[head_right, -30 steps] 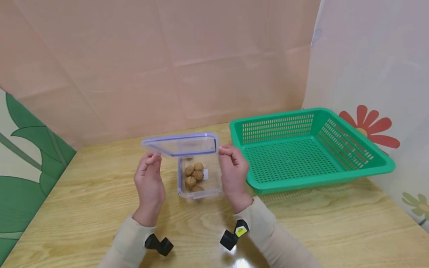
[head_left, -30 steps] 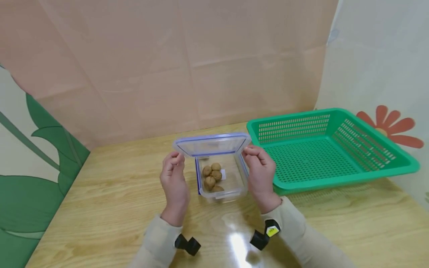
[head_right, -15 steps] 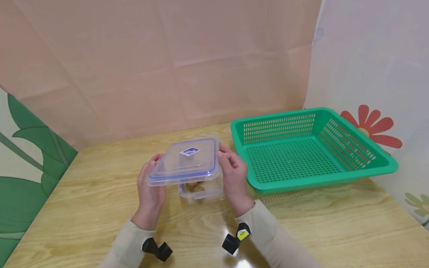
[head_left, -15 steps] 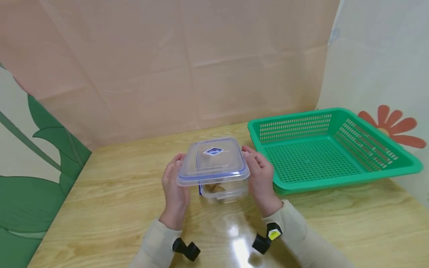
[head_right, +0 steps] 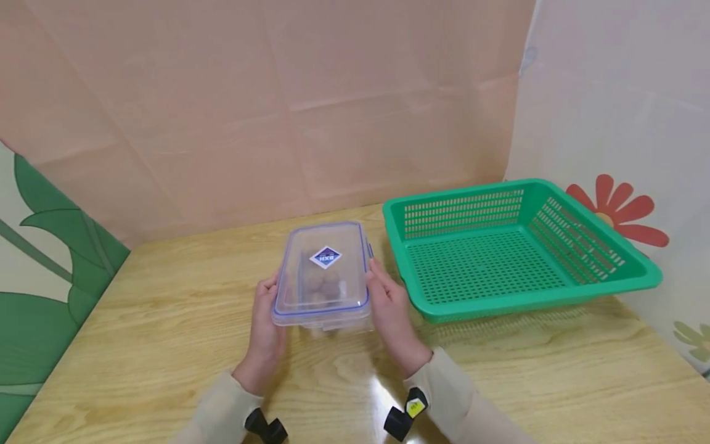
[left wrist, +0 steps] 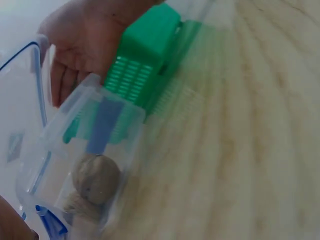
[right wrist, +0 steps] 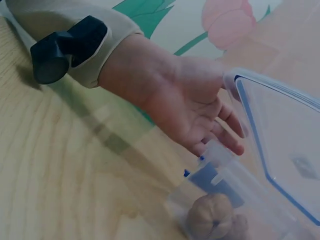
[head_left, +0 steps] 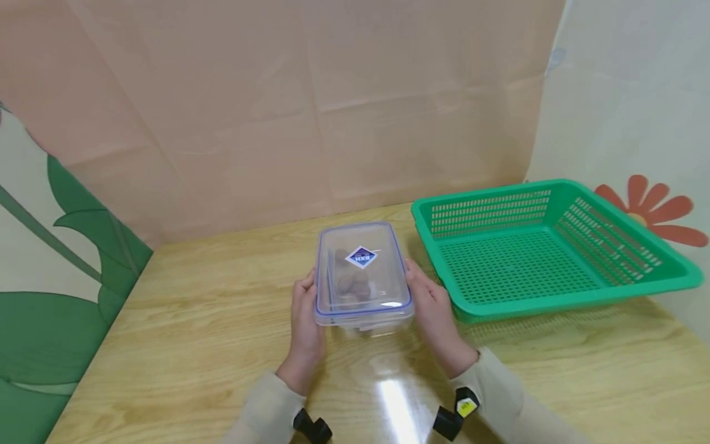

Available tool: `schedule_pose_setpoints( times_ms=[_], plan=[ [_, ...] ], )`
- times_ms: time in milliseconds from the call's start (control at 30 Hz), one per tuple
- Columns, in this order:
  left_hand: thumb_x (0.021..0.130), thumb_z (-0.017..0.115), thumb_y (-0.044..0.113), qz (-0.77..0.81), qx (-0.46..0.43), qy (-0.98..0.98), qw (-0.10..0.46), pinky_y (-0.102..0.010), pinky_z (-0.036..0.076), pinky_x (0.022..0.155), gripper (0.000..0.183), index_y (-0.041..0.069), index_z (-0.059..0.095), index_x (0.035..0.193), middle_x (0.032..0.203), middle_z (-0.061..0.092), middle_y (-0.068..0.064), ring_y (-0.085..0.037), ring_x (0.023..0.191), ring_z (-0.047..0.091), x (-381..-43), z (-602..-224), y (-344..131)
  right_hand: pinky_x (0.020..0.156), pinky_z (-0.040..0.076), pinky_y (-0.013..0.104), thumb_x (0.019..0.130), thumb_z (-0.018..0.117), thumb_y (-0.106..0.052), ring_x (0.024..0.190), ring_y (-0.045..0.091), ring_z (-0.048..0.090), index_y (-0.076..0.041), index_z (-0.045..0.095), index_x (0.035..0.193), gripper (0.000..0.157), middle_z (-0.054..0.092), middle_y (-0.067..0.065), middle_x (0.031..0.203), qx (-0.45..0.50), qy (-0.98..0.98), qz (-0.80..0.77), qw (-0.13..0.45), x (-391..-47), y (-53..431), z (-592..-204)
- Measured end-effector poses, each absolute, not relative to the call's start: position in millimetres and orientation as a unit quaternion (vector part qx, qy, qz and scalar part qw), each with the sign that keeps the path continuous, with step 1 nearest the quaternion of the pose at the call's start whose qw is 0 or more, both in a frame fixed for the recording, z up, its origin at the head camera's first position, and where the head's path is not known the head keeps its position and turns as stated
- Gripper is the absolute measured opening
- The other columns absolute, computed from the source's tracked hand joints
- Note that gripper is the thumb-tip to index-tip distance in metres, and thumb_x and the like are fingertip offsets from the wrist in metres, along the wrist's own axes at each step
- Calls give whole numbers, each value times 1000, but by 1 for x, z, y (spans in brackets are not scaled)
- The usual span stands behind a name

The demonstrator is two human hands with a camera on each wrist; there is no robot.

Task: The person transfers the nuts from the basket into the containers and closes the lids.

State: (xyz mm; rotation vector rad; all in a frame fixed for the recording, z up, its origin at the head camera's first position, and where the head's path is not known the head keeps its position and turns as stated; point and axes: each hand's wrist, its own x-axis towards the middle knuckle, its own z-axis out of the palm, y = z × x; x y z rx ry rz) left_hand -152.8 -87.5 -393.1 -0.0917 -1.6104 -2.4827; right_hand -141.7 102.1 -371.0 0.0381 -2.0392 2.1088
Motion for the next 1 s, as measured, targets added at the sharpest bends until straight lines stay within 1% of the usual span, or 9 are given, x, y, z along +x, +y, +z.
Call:
schedule_pose_setpoints(
  times_ms=[167, 267, 400, 533, 600, 700, 833, 900, 1000],
  plan=[
    [99, 30, 14, -827, -2, -558, 71, -22, 43, 93, 34, 0, 41, 128, 137, 44, -11, -14, 116, 48, -153, -401, -83, 113, 17, 40, 100, 35, -19, 138, 30, 22, 10, 34, 136, 46, 26, 23, 147, 13, -721, 685, 101, -143, 105, -381],
    [99, 30, 14, -816, 14, -575, 63, -22, 42, 93, 35, 2, 42, 129, 137, 44, -8, -16, 119, 46, -154, -406, -81, 113, 15, 41, 101, 33, -19, 139, 31, 20, 10, 33, 137, 47, 23, 23, 148, 12, -730, 677, 95, -145, 107, -387],
    [98, 32, 15, -790, 23, -609, 67, -26, 38, 98, 34, 6, 45, 128, 136, 46, -5, -18, 123, 43, -156, -410, -79, 113, 15, 43, 101, 32, -17, 138, 35, 19, 13, 31, 136, 46, 23, 26, 147, 19, -729, 678, 94, -150, 111, -393],
    [98, 31, 12, -782, 13, -617, 80, -32, 35, 103, 33, 5, 44, 128, 138, 46, -6, -21, 126, 42, -158, -414, -75, 113, 12, 45, 100, 29, -12, 138, 37, 15, 17, 26, 136, 46, 21, 30, 146, 38, -698, 710, 84, -155, 115, -400],
    [98, 30, 13, -782, 7, -617, 83, -33, 33, 105, 34, 6, 44, 128, 139, 45, -5, -20, 127, 41, -158, -416, -74, 113, 12, 45, 101, 27, -13, 138, 37, 15, 16, 24, 137, 46, 20, 29, 147, 50, -686, 722, 77, -157, 116, -403],
    [98, 30, 12, -784, -2, -615, 88, -35, 34, 105, 34, 6, 43, 129, 140, 45, -5, -21, 127, 41, -158, -417, -72, 112, 19, 39, 101, 25, -14, 137, 35, 20, 13, 25, 139, 46, 24, 27, 147, 65, -672, 734, 80, -159, 116, -408],
    [99, 30, 14, -779, -1, -622, 83, -35, 32, 106, 35, 9, 43, 131, 139, 46, -4, -20, 128, 41, -159, -418, -71, 103, 34, 22, 102, 24, -15, 133, 32, 30, 9, 29, 139, 45, 31, 24, 145, 67, -659, 743, 91, -161, 116, -413],
    [99, 29, 15, -775, 3, -628, 78, -35, 31, 108, 35, 11, 43, 131, 140, 45, -2, -18, 129, 40, -159, -417, -71, 102, 35, 21, 102, 24, -16, 132, 31, 32, 7, 29, 140, 45, 33, 22, 145, 57, -660, 744, 87, -161, 116, -414],
    [100, 29, 16, -767, 10, -637, 73, -35, 29, 108, 35, 14, 43, 132, 140, 45, 0, -17, 130, 38, -159, -417, -71, 105, 33, 28, 102, 23, -17, 133, 29, 32, 5, 28, 141, 45, 31, 20, 147, 39, -667, 741, 76, -161, 116, -414]
  ],
)
